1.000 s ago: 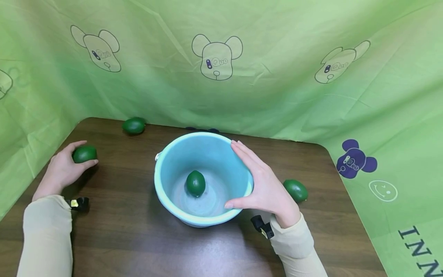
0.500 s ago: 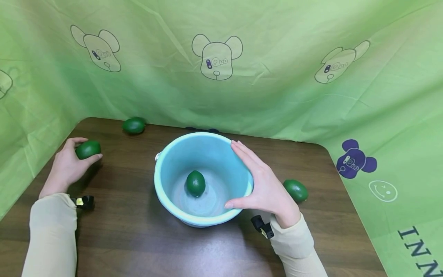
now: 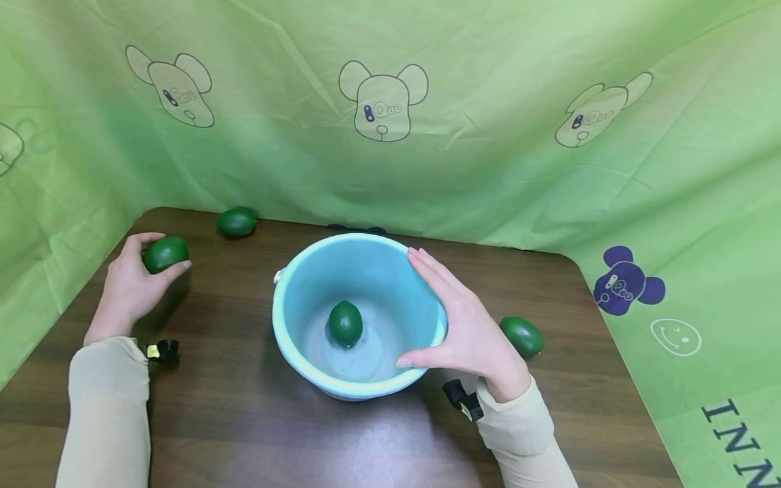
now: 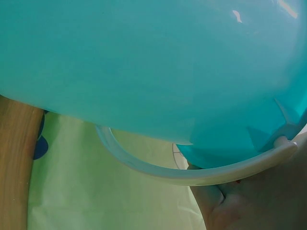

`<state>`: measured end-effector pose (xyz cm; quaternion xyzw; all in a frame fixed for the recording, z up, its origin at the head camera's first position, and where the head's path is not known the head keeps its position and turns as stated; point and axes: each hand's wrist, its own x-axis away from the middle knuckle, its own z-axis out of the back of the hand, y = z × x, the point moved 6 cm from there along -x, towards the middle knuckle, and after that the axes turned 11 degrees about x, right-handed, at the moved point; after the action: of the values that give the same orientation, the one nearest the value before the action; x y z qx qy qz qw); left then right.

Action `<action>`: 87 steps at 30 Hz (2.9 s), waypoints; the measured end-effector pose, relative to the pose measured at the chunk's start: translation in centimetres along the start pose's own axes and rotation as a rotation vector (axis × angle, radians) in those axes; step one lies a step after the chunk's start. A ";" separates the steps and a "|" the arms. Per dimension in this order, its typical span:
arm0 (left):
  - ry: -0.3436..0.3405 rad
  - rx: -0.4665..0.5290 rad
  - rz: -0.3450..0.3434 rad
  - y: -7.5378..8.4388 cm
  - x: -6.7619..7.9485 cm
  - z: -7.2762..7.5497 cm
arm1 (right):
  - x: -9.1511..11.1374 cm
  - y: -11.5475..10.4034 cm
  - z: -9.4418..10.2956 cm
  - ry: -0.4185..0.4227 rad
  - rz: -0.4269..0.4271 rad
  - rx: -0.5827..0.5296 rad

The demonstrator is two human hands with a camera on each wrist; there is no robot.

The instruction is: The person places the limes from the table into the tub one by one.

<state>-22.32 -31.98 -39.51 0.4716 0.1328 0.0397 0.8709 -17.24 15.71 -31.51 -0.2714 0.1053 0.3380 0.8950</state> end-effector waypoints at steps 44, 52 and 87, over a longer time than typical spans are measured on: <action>0.049 0.103 -0.091 5.2 0.5 -1.2 | 0.0 0.0 0.1 -0.004 -0.006 0.003; 0.071 0.107 -0.127 5.8 0.7 -1.1 | -0.1 -0.1 0.1 -0.001 0.000 0.002; 0.119 0.125 -0.316 8.9 1.2 -2.4 | -0.2 0.1 0.1 -0.007 -0.011 -0.003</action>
<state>-21.28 -24.85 -33.62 0.4949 0.2586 -0.0783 0.8259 -17.47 15.72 -31.39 -0.2723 0.1003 0.3339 0.8968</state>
